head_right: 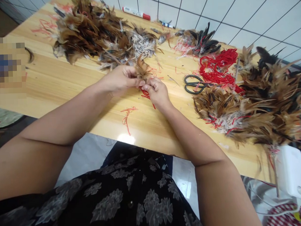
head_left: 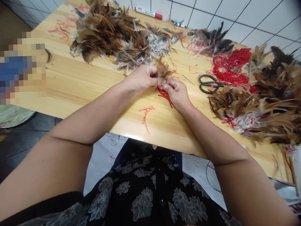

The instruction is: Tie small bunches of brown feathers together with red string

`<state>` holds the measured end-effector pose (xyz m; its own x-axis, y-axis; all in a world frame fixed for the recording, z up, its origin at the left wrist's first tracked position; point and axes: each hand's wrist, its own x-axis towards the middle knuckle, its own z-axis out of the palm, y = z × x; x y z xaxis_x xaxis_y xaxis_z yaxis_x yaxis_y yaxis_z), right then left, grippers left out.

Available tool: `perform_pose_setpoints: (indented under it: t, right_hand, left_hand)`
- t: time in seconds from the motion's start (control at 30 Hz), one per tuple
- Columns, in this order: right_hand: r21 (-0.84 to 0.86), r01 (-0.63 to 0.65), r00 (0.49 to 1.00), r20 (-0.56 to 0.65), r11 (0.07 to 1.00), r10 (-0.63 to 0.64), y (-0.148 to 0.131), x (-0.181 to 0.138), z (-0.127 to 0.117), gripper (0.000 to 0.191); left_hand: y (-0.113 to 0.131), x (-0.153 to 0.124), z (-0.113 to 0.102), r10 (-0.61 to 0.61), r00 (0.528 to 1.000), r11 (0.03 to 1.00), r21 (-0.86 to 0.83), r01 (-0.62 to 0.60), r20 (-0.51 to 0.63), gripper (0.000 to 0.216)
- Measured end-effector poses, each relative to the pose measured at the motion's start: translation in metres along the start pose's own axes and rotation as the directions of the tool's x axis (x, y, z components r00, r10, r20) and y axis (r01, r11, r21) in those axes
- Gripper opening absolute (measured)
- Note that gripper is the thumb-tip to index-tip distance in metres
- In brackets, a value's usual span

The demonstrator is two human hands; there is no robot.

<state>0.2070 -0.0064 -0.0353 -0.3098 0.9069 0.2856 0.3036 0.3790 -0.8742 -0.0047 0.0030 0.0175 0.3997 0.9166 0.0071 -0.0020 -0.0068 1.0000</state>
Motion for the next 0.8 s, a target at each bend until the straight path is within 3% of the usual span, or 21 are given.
perform_pose_setpoints:
  t: [0.07, 0.13, 0.2, 0.27, 0.33, 0.4, 0.47, 0.57, 0.67, 0.8]
  right_hand:
    - [-0.013, -0.014, 1.0, -0.028, 1.0, 0.014, 0.003, 0.001, 0.001, 0.042]
    - [-0.004, -0.031, 0.998, -0.054, 1.0, 0.03, 0.006, 0.001, 0.003, 0.045]
    - [0.024, -0.041, 0.997, -0.071, 0.999, 0.042, 0.009, 0.002, 0.004, 0.045]
    - [0.056, -0.048, 0.995, -0.08, 0.997, 0.052, 0.011, 0.002, 0.005, 0.043]
    - [0.077, -0.055, 0.995, -0.079, 0.996, 0.061, 0.011, 0.002, 0.004, 0.04]
    - [0.084, -0.061, 0.995, -0.071, 0.995, 0.067, 0.011, 0.002, 0.003, 0.039]
    - [0.077, -0.061, 0.996, -0.066, 0.995, 0.066, 0.011, 0.002, 0.003, 0.04]
    - [0.07, -0.054, 0.996, -0.062, 0.996, 0.059, 0.011, 0.003, 0.003, 0.042]
    - [0.074, -0.055, 0.995, -0.083, 0.996, 0.062, 0.013, 0.003, 0.004, 0.045]
    - [0.07, -0.05, 0.994, -0.089, 0.996, 0.057, 0.014, 0.003, 0.005, 0.049]
  left_hand:
    - [0.024, -0.008, -0.012, 0.019, 1.0, 0.996, 0.091, -0.017, -0.013, 0.032]
    - [0.049, -0.018, -0.031, 0.123, 0.971, 0.969, 0.237, -0.072, -0.206, 0.037]
    - [0.063, -0.026, -0.055, 0.238, 0.895, 0.871, 0.491, -0.024, -0.377, 0.035]
    - [0.063, -0.028, -0.083, 0.245, 0.885, 0.72, 0.686, 0.106, -0.395, 0.035]
    - [0.049, -0.023, -0.107, 0.21, 0.931, 0.62, 0.777, 0.11, -0.299, 0.044]
    - [0.03, -0.014, -0.121, 0.193, 0.964, 0.701, 0.714, -0.004, -0.184, 0.05]
    - [0.015, -0.006, -0.121, 0.195, 0.947, 0.729, 0.683, 0.033, -0.254, 0.05]
    - [0.005, -0.001, -0.107, 0.113, 0.925, 0.651, 0.73, 0.208, -0.364, 0.053]
    - [0.0, 0.002, -0.097, 0.032, 0.93, 0.585, 0.761, 0.28, -0.367, 0.06]
    - [-0.003, 0.004, -0.101, 0.007, 0.947, 0.618, 0.746, 0.249, -0.323, 0.056]
